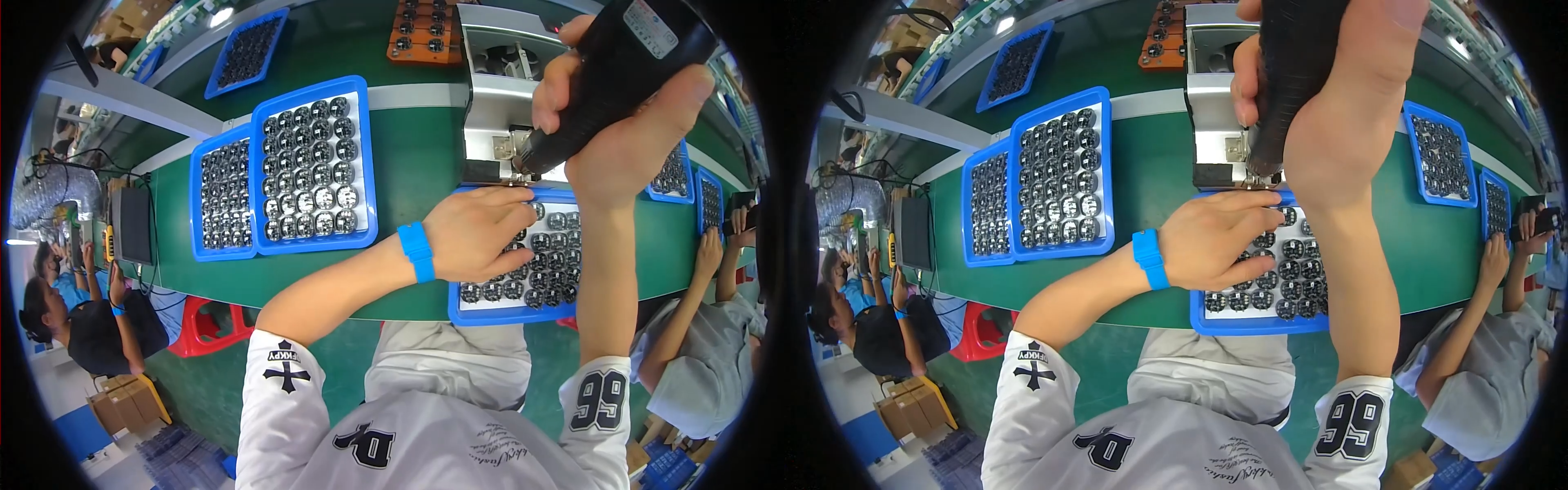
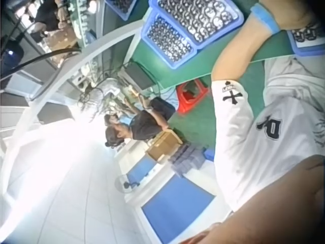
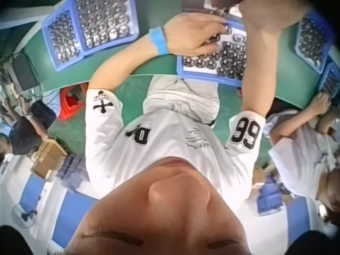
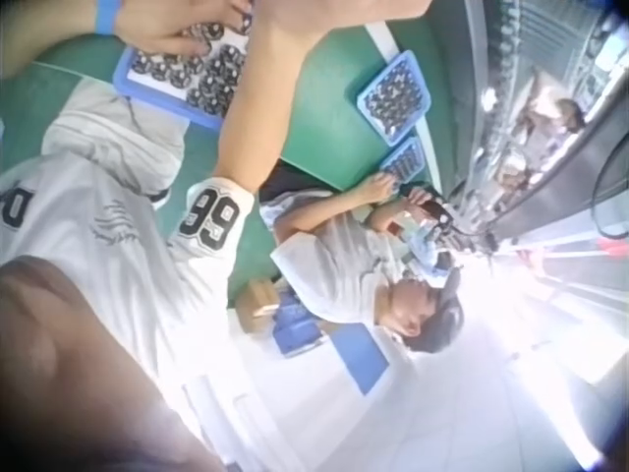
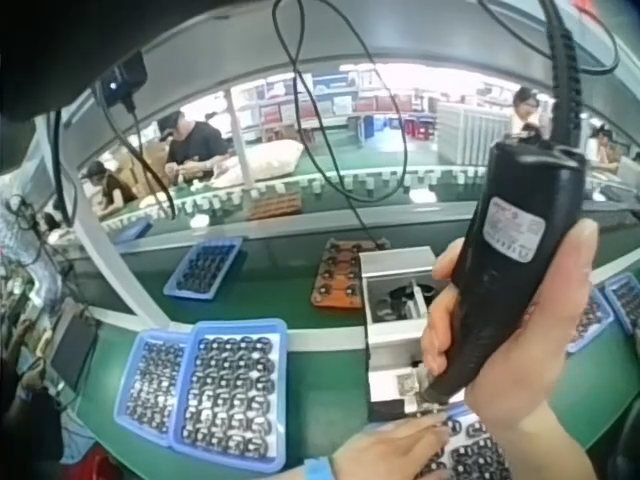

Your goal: The person fastens screws into small electronic components in a tray using an electric screwdriver.

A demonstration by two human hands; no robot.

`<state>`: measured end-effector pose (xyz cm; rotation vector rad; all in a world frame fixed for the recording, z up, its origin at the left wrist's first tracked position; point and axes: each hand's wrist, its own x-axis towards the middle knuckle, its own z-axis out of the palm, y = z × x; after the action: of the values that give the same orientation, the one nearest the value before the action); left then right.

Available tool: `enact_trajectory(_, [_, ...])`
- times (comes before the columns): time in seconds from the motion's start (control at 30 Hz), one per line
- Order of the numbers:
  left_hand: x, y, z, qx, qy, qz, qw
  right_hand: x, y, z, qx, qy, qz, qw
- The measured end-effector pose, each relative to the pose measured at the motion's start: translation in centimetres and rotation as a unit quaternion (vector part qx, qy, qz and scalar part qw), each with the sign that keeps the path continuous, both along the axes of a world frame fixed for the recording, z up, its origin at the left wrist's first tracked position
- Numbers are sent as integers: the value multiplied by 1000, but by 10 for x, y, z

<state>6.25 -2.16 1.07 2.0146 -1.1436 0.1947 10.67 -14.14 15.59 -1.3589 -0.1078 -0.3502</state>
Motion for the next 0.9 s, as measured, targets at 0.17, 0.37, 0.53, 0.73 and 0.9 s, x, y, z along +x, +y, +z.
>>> enact_trajectory(0.17, [-1, 3, 2, 8, -12, 1, 1000, 3, -29, -24, 54, -7, 95, 994])
enact_trajectory(0.37, [0, 1, 1, 8, -10, 0, 1000, -27, -87, -40, 100, -92, 118, 984])
enact_trajectory(0.53, [2, 1, 1, 7, -15, -19, 1000, -28, -85, -64, 153, -77, 60, 983])
enact_trajectory(0.73, [4, 1, 8, 30, -22, -30, 999, -26, -78, -78, 128, -67, 34, 989])
enact_trajectory(0.9, [3, -1, 8, 36, -18, -24, 999, -28, -67, -74, 45, -39, -37, 998])
